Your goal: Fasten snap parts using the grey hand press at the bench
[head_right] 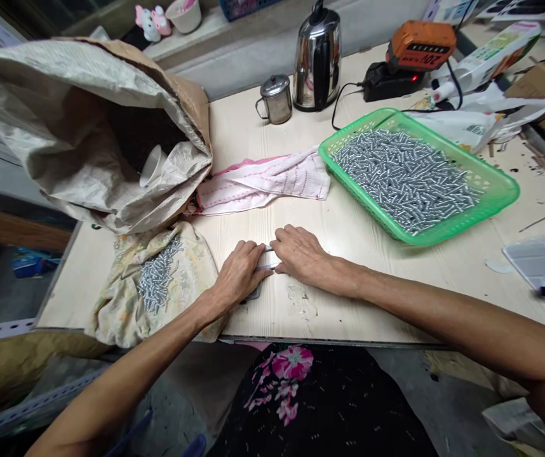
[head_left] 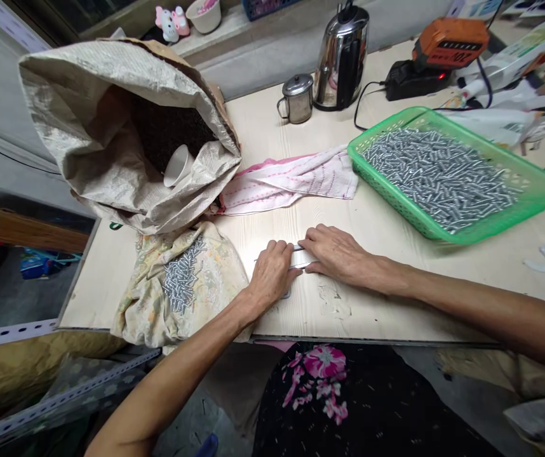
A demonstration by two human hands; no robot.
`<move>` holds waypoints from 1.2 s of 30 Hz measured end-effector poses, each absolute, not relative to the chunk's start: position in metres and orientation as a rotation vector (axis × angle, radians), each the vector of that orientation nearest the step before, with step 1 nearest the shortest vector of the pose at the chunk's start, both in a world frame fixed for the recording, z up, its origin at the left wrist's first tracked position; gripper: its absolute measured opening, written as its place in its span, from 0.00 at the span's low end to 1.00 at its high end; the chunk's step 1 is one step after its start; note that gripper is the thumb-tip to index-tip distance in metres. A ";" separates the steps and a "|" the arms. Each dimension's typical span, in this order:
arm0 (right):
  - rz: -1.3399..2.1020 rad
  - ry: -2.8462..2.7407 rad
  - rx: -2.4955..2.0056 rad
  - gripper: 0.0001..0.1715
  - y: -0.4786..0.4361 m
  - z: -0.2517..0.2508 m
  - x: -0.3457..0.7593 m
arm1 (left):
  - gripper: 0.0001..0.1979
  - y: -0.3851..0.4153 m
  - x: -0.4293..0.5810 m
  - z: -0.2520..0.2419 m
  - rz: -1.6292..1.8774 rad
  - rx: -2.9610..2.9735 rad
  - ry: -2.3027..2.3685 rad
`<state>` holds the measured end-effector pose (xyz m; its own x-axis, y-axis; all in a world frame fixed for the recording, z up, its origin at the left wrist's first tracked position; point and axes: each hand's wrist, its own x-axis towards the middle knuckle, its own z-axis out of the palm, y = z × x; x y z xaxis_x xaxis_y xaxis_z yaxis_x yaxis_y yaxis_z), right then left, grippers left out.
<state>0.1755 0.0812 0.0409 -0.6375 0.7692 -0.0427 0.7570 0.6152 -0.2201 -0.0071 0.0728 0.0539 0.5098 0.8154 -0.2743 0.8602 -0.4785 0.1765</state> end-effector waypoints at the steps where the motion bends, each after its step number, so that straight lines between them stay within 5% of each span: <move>1: 0.366 -2.781 -1.296 0.12 0.085 0.042 0.177 | 0.15 0.074 -0.005 0.054 -0.210 2.454 1.425; 6: 0.461 -2.785 -1.281 0.03 0.097 0.041 0.178 | 0.10 0.078 0.001 0.054 -0.219 2.386 1.504; 13: 0.535 -2.754 -1.235 0.10 0.097 0.030 0.177 | 0.06 0.084 0.001 0.052 -0.186 2.391 1.509; 16: 0.510 -2.719 -1.177 0.10 0.103 0.031 0.184 | 0.12 0.079 -0.003 0.048 -0.090 2.424 1.557; 20: 0.573 -2.666 -1.081 0.26 0.122 0.043 0.191 | 0.28 0.043 -0.002 0.036 0.140 2.554 1.574; 25: 0.381 -2.699 -0.846 0.13 0.116 0.060 0.163 | 0.36 -0.008 0.014 0.018 0.185 2.613 1.352; 29: 0.311 -2.964 -0.463 0.04 0.091 0.053 0.120 | 0.30 -0.019 0.017 0.006 0.138 2.484 1.361; 36: 0.181 -2.949 -0.139 0.09 0.084 0.038 0.098 | 0.34 -0.026 0.012 -0.004 0.160 2.454 1.353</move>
